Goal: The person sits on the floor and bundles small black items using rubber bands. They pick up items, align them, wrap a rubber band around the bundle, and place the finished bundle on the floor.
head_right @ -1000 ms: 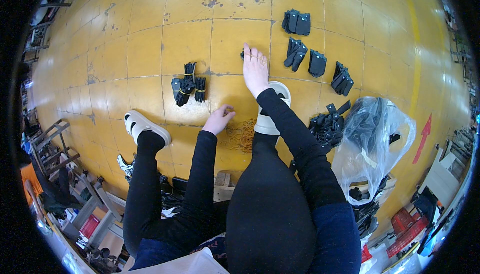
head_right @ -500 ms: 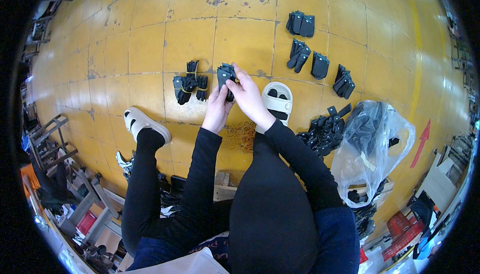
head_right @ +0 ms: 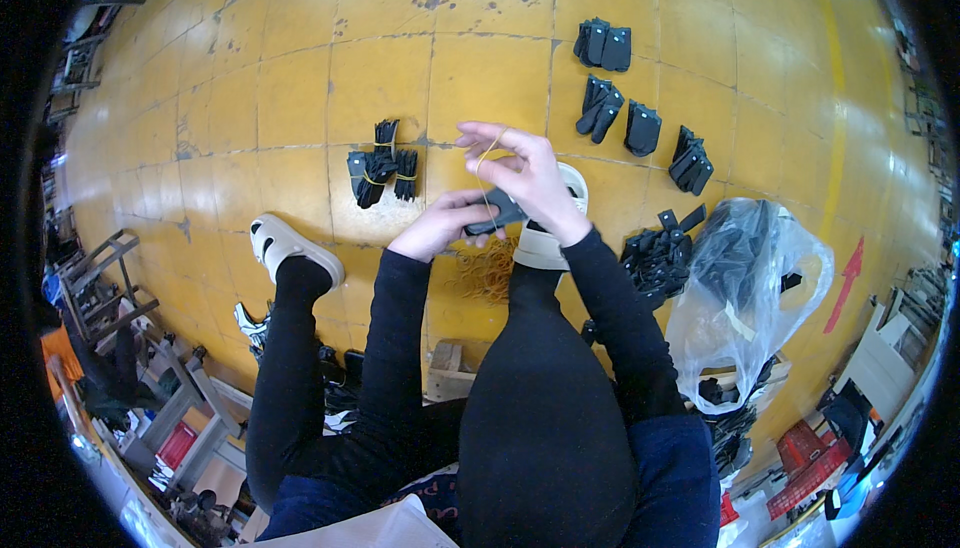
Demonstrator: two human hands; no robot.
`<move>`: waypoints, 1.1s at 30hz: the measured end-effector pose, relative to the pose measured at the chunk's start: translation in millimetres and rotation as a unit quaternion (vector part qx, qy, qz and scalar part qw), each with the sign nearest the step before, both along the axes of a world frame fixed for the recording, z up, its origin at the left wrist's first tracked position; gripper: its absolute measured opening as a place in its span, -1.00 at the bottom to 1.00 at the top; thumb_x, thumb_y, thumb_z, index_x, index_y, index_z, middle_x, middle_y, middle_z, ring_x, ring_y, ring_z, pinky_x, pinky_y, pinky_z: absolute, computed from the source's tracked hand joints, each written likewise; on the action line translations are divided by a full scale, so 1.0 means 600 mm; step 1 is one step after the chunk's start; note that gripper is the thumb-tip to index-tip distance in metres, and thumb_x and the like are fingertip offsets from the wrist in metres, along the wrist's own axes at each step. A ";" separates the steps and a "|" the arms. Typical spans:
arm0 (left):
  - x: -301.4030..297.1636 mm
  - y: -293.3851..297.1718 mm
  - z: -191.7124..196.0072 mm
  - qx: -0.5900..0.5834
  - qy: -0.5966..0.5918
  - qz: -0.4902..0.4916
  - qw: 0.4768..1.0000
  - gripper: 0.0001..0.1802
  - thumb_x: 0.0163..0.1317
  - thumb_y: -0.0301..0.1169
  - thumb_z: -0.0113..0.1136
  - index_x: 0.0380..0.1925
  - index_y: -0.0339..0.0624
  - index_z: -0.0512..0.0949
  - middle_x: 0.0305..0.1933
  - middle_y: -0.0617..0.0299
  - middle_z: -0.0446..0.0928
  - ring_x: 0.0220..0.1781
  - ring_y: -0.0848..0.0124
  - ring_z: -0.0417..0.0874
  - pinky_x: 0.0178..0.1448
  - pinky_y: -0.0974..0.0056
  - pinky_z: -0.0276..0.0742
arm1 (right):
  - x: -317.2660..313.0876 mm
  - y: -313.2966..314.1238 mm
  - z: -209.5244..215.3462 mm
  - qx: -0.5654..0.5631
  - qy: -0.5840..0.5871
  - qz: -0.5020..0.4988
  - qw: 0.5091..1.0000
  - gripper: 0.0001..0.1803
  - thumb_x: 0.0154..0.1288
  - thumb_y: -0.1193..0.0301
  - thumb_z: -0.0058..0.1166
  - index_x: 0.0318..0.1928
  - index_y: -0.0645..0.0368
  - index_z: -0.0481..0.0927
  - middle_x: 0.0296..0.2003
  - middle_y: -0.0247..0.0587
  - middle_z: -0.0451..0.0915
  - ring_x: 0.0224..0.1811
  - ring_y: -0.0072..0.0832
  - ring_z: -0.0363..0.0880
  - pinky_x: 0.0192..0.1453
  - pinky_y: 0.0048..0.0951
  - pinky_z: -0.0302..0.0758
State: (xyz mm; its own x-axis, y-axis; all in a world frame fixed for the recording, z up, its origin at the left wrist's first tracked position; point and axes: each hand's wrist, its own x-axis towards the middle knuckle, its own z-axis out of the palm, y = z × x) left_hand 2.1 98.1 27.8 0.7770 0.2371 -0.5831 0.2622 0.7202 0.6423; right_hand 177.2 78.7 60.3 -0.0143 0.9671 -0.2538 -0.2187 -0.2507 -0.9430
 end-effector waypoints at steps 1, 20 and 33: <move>-0.001 -0.001 -0.003 0.036 0.032 -0.020 0.999 -0.68 0.35 -0.21 0.04 -0.08 -0.22 0.49 -0.30 0.21 0.58 -0.45 0.54 0.54 -0.37 0.46 0.41 | 0.009 -0.001 0.011 0.058 -0.076 0.067 0.993 -0.49 0.13 0.55 0.14 0.15 0.21 0.49 -0.04 -0.17 0.61 -0.04 -0.48 0.56 0.08 -0.44 0.50; -0.034 -0.009 -0.017 0.119 0.046 0.039 0.991 -0.66 0.29 -0.21 0.12 -0.18 -0.30 0.57 -0.34 0.31 0.58 -0.31 0.59 0.49 -0.19 0.47 0.36 | 0.006 -0.036 -0.066 -0.163 -0.130 0.084 0.974 -0.66 0.29 0.22 0.11 -0.10 0.24 0.62 -0.34 -0.28 0.65 -0.29 -0.59 0.61 -0.28 -0.50 0.50; -0.063 -0.010 -0.069 -0.022 0.033 0.351 0.935 -0.66 0.36 -0.23 0.06 -0.03 -0.26 0.43 -0.12 0.31 0.48 -0.13 0.56 0.48 0.00 0.42 0.38 | -0.028 -0.077 -0.136 -0.024 -0.384 0.117 0.915 -0.80 0.09 0.42 0.23 -0.27 0.24 0.61 -0.33 -0.23 0.62 -0.21 -0.35 0.56 -0.06 -0.41 0.42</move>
State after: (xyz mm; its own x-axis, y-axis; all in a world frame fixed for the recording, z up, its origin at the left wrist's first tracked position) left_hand -35.4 92.0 -13.7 0.4003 0.6506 -0.6453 -0.2482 0.7549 0.6071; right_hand 160.7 32.7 -21.2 -0.0198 0.9480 -0.3177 0.5703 -0.2503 -0.7824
